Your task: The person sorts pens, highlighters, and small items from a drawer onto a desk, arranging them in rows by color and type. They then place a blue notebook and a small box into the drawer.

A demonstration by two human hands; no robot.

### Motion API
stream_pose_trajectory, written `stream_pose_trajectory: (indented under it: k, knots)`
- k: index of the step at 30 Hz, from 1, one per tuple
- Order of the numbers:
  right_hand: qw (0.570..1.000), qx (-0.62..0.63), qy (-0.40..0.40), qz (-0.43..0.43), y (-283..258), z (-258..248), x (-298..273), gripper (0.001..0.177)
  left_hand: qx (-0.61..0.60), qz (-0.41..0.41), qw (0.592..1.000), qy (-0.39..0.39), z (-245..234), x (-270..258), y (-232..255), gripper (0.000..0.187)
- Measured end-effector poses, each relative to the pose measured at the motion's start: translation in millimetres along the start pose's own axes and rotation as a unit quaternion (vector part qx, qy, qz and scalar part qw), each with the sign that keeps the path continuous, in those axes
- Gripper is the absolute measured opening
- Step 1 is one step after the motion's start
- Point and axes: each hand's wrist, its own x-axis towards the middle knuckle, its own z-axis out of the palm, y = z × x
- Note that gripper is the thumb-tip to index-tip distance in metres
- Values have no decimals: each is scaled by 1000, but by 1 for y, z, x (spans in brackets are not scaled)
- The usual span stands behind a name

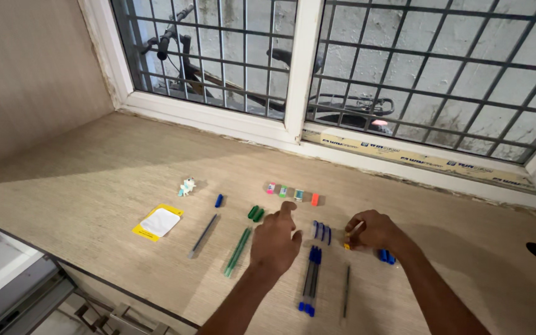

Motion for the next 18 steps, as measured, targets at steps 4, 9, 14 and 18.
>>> stream_pose_trajectory:
  k: [4,9,14,18]
  knots:
    - [997,-68,7,-27,-5,-5,-3,43,-9,6,1000,26,-3,1,-6,50]
    - [996,33,64,-43,-42,-9,-23,38,-5,1,999,47,-13,-1,-12,49]
    - [985,103,101,-92,-123,8,-42,40,-4,-6,997,77,-37,-9,-27,40]
    - [979,113,87,-147,-198,33,-52,48,-35,-8,992,119,-71,-19,-53,37]
